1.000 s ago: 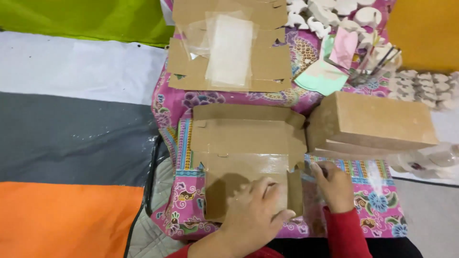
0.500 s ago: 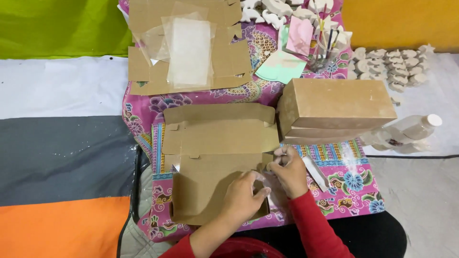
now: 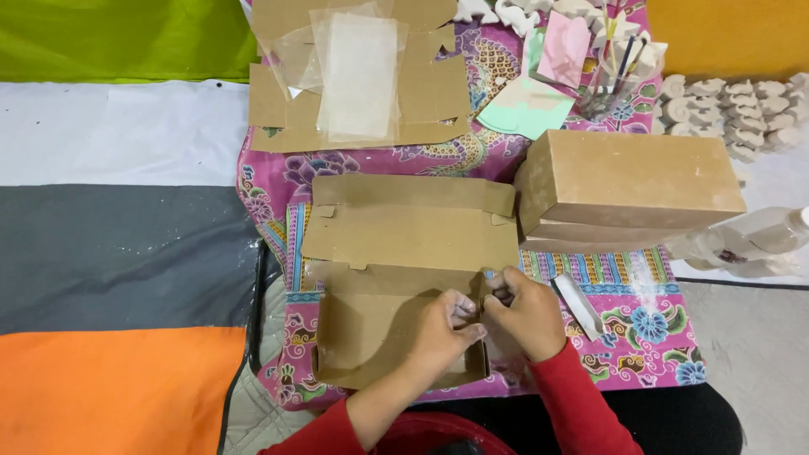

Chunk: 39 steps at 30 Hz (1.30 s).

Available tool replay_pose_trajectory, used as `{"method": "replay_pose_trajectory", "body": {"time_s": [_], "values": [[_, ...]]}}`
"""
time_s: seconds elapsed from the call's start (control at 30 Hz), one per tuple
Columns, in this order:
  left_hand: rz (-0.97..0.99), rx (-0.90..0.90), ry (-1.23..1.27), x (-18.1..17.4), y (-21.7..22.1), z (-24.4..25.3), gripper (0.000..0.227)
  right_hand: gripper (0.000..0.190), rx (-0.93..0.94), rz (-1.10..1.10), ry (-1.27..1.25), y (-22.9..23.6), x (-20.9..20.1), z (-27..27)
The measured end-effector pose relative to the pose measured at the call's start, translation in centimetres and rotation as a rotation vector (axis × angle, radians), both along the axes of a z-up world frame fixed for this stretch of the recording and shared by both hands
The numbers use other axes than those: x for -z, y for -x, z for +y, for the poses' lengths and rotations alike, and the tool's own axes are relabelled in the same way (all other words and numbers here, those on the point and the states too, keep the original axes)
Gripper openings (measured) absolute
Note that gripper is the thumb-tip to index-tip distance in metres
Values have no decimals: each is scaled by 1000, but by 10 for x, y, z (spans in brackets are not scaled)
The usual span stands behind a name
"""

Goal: Cleaning a silicone mold with a brush and then assembling a cardboard box for packaging.

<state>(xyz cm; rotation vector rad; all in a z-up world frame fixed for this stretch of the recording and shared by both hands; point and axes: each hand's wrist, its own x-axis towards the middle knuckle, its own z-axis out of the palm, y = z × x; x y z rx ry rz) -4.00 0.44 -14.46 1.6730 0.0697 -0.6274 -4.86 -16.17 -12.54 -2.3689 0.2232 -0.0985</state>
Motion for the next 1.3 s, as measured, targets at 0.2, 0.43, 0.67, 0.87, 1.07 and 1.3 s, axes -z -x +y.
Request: {"method": "replay_pose_trajectory", "body": {"time_s": [0.2, 0.43, 0.67, 0.87, 1.07, 1.3], "values": [[57, 34, -18, -10, 2, 2, 30, 4, -30, 17, 23, 10, 3, 2], [24, 5, 27, -8, 3, 2, 28, 9, 28, -120, -73, 28, 0, 14], [15, 67, -135, -35, -1, 11, 23, 5, 35, -348, -1, 47, 14, 25], [-136, 130, -183, -45, 7, 13, 21, 8, 318, -11, -343, 36, -10, 30], [-155, 92, -125, -28, 7, 11, 19, 10, 193, -35, -127, 35, -11, 28], [-117, 151, -161, -42, 6, 12, 19, 8, 211, -96, -113, 41, 1, 25]]}}
